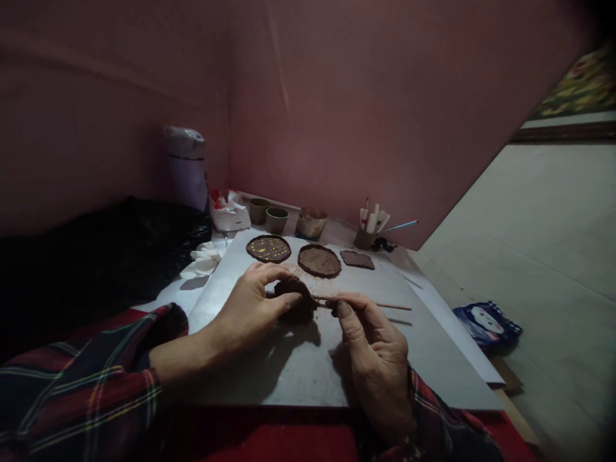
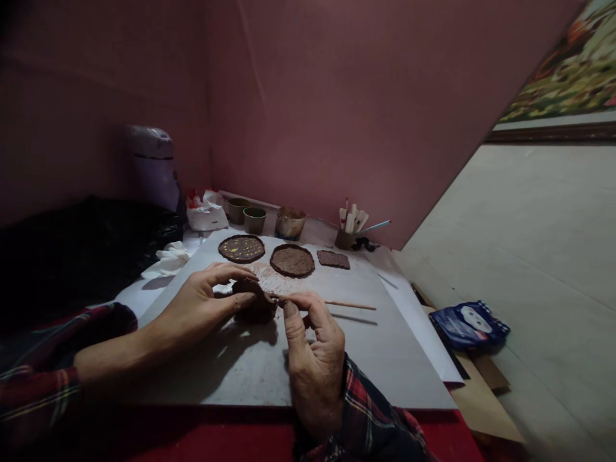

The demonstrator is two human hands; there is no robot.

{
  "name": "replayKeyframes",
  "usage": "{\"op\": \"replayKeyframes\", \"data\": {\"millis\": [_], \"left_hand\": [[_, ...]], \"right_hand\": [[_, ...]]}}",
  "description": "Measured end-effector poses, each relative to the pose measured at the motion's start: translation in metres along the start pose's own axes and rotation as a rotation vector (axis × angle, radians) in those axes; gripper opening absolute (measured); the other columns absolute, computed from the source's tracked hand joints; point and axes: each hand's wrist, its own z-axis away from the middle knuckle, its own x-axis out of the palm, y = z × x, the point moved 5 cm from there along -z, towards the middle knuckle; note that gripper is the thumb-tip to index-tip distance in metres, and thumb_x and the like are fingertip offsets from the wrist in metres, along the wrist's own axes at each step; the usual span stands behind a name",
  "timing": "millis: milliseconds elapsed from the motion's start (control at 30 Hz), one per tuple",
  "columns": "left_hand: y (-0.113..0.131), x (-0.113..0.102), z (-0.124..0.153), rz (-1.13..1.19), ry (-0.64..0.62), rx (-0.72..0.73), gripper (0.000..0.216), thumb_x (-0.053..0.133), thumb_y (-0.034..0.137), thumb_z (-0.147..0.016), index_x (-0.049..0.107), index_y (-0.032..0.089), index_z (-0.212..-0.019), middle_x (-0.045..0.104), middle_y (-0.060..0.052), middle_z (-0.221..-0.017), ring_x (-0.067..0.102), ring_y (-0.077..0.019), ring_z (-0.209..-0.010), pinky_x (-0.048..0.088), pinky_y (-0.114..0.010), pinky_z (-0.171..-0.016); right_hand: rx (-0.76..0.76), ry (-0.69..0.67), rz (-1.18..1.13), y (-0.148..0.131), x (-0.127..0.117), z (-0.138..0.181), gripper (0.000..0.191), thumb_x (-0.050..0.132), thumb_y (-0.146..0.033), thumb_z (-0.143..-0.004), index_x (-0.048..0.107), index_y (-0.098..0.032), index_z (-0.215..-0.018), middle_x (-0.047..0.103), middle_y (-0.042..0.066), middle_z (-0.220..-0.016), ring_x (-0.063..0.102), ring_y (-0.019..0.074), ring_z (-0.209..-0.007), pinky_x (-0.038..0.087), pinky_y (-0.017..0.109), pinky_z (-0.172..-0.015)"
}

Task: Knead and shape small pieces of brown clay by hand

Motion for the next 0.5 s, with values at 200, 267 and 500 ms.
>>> {"op": "replayKeyframes", "data": {"millis": [200, 267, 500], "left_hand": [[0.0013, -0.0006, -0.0008, -0.135, -0.033, 0.059, 0.009, 0.066, 0.02, -0.075, 0.074, 0.023, -0.077, 0.07, -0.003, -0.081, 0.056, -0.0223, -0.091, 0.041, -0.032, -0.083], [0.0002, -0.0002, -0.0019, -0.129, -0.058, 0.063, 0.01, 0.066, 0.022, -0.076, 0.075, 0.023, -0.079, 0.071, -0.004, -0.084, 0.056, -0.0226, -0.093, 0.04, -0.033, -0.086], [-0.0046, -0.0079, -0.0027, -0.087, 0.066, 0.01, 0.03, 0.063, 0.021, -0.078, 0.067, 0.014, -0.107, 0.064, -0.011, -0.109, 0.054, -0.0245, -0.105, 0.039, -0.04, -0.094]], "right_hand": [[0.006, 0.021, -0.036, -0.0038, -0.0005, 0.0003, 0.024, 0.047, -0.034, -0.092, 0.066, -0.02, -0.088, 0.067, 0.004, -0.085, 0.063, 0.0189, -0.082, 0.049, 0.029, -0.07], [0.015, 0.018, -0.053, -0.0043, -0.0003, 0.0006, 0.029, 0.044, -0.037, -0.093, 0.067, -0.019, -0.086, 0.067, 0.005, -0.085, 0.064, 0.0204, -0.083, 0.051, 0.03, -0.069], [0.025, 0.035, -0.005, 0.0005, 0.001, -0.0003, 0.012, 0.063, -0.029, -0.082, 0.064, -0.021, -0.092, 0.067, 0.002, -0.085, 0.061, 0.0146, -0.073, 0.048, 0.024, -0.063]]}}
